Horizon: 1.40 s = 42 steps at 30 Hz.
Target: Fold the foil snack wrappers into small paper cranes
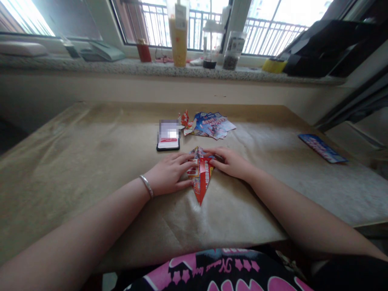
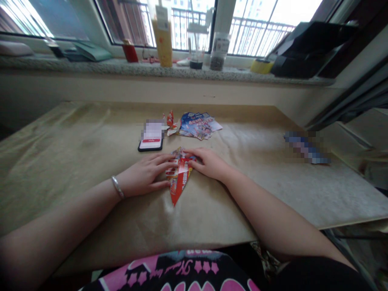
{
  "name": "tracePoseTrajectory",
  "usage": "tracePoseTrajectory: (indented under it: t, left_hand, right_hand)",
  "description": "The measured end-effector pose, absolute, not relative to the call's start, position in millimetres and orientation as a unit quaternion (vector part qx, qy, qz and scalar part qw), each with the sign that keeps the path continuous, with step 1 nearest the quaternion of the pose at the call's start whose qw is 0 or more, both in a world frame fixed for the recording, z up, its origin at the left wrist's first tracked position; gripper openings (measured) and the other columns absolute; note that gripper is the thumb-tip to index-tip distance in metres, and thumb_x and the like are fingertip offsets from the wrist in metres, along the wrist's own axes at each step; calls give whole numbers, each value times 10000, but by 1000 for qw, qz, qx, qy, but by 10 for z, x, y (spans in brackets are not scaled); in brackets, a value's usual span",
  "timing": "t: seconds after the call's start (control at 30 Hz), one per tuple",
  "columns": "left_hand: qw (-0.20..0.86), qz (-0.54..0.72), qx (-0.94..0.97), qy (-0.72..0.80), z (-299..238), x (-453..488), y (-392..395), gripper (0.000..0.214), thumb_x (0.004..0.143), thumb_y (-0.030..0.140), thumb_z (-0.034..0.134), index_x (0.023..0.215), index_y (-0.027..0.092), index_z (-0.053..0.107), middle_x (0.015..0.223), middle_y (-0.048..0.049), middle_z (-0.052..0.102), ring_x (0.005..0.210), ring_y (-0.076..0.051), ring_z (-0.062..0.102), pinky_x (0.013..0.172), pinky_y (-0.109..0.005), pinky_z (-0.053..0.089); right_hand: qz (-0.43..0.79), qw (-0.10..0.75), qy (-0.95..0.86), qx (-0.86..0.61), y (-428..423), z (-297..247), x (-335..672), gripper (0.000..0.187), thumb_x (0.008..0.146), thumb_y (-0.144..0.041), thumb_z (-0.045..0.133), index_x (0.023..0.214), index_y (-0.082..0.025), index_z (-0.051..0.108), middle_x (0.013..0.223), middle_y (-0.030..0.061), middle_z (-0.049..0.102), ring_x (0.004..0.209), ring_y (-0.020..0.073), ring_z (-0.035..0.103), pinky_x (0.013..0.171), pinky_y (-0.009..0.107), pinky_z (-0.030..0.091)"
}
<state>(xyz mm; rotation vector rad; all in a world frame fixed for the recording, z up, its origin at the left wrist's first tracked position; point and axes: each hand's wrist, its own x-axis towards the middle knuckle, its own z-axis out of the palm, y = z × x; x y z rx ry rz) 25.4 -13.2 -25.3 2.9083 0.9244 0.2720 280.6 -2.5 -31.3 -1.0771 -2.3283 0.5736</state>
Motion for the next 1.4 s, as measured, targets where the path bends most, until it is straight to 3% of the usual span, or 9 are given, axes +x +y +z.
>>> tracePoseTrajectory:
  t: [0.37,0.5,0.63,0.83,0.97,1.17,1.4]
  left_hand:
    - [33,86,942,322,-192,281,-159,475,858,575,475,1139,203,568,1330,-86,503,1188,-281,464,1023,-438,359]
    - [36,88,941,325,-194,280,-161,483,845,564,507,1145,188,557,1302,-99,515,1179,-272,468,1031,-426,359]
    - [40,99,938,329,-204,278,-162,523,833,563,526,1194,184,525,1292,-109,516,1188,-270,460,1041,-426,352]
    - [48,97,935,338,-205,280,-160,581,823,561,540,1250,172,489,1340,-114,487,1228,-278,437,1061,-435,336]
    - [53,86,932,348,-203,278,-159,579,835,572,515,1262,183,480,1362,-100,475,1250,-268,422,1084,-420,313]
    - [74,111,931,341,-231,262,-147,614,815,557,555,1283,177,438,1322,-120,478,1238,-274,421,1077,-436,329]
    - [134,188,916,329,-254,219,-98,653,781,465,638,1299,203,340,1238,-122,473,1172,-258,468,1023,-442,398]
  right_hand:
    - [280,305,-798,-438,-24,-294,2880,314,908,-327,436,1106,-186,635,1024,61,689,924,170,628,852,324,482]
    - [283,282,-798,-451,-34,-245,2896,364,930,-347,369,977,-163,680,819,47,694,777,152,627,760,292,483]
    - [261,254,-813,-454,-64,-197,2899,305,889,-337,458,814,-173,704,756,32,689,730,143,614,710,262,462]
    - [193,226,-847,-441,-52,-214,2923,169,825,-248,568,879,-183,713,698,24,646,677,135,570,669,259,446]
    - [155,200,-895,-368,-28,-234,2928,184,810,-297,628,943,-201,711,840,58,655,843,170,585,811,315,464]
    - [108,169,-923,-328,-49,-262,2890,407,796,-404,643,1163,-227,638,1238,90,583,1139,229,515,1017,414,383]
    - [81,147,-933,-318,-46,-281,2887,510,810,-473,606,1242,-203,588,1302,101,551,1203,243,477,1053,424,355]
